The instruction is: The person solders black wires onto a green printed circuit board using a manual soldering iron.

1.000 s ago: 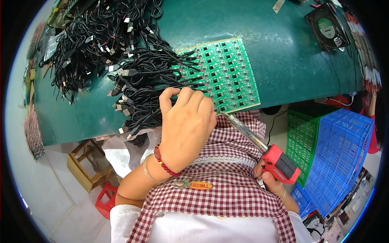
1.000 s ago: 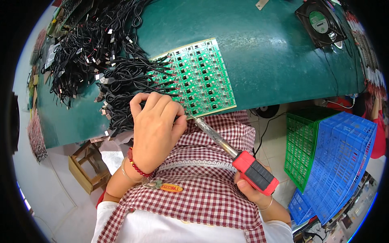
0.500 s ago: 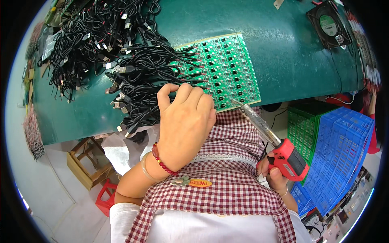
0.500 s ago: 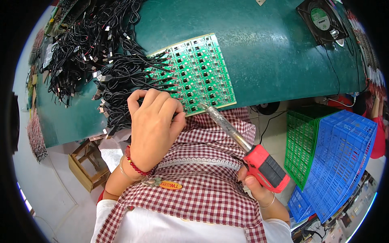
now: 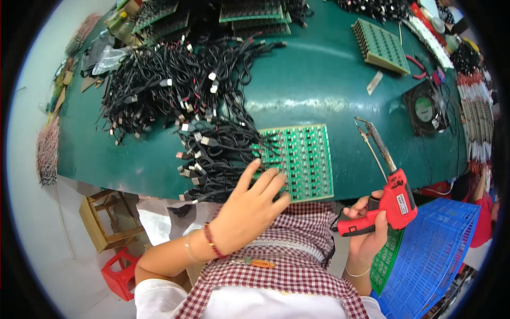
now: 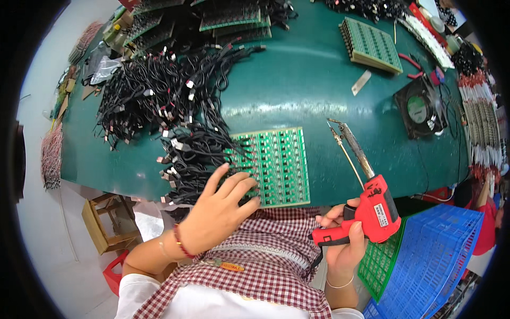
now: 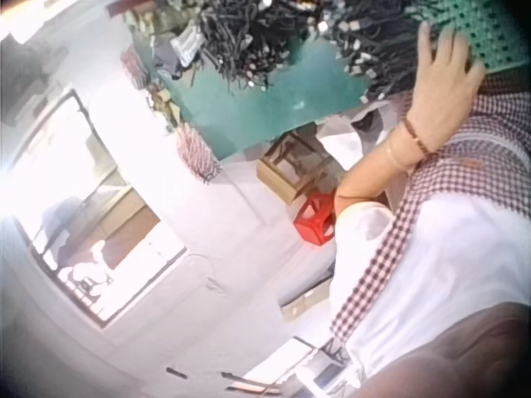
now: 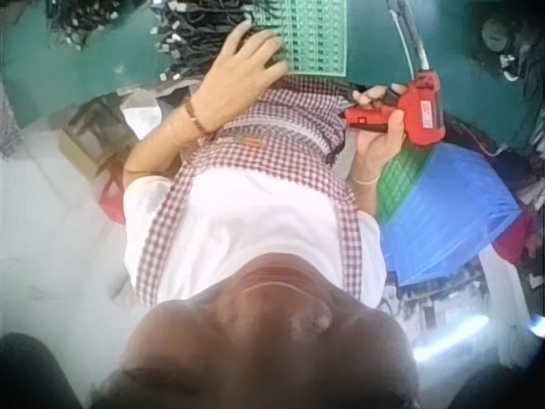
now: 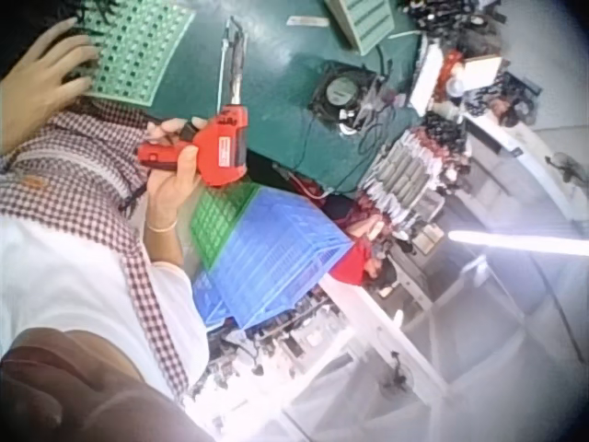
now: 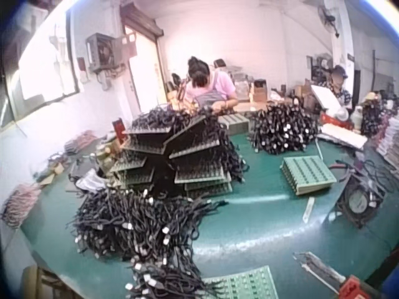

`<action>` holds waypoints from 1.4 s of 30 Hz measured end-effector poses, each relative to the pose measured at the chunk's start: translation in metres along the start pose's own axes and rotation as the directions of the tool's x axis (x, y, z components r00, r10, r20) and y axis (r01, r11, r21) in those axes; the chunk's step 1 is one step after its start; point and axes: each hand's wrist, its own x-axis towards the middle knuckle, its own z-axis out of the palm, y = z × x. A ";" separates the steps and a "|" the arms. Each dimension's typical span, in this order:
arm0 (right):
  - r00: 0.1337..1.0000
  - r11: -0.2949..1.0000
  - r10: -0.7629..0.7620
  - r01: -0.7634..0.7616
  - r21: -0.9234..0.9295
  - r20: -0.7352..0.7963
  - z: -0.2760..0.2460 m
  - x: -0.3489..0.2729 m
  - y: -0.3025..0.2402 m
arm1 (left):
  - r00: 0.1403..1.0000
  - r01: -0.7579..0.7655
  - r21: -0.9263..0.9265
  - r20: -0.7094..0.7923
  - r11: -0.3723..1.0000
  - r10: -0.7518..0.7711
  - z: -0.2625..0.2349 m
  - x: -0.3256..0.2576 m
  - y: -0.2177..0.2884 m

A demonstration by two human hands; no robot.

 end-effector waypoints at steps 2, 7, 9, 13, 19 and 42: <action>0.999 1.000 -0.013 0.013 0.019 -0.032 0.007 0.011 -0.004 | 1.000 -0.029 -0.028 0.012 0.999 0.029 -0.028 0.016 -0.015; 1.000 0.999 -0.029 0.029 0.028 0.003 0.013 0.027 -0.017 | 0.942 0.201 0.236 -0.313 0.951 -0.121 -0.019 0.130 -0.158; 0.999 0.997 -0.024 0.021 0.074 0.032 0.017 0.030 -0.022 | 0.891 0.444 0.676 -0.262 0.588 -0.372 -0.005 0.151 -0.186; 0.992 0.995 -0.097 0.097 0.005 -0.085 0.007 0.030 -0.034 | 0.882 0.465 0.557 -0.358 0.688 -0.306 -0.018 0.163 -0.194; 0.961 0.999 0.015 -0.004 0.038 -0.277 -0.008 0.040 -0.045 | 0.822 0.402 0.387 -0.552 0.830 -0.141 -0.104 0.149 -0.163; 0.976 0.996 -0.034 0.050 0.071 -0.217 0.006 0.053 -0.041 | 0.781 0.015 -0.533 -0.522 0.846 -0.343 -0.090 0.129 -0.103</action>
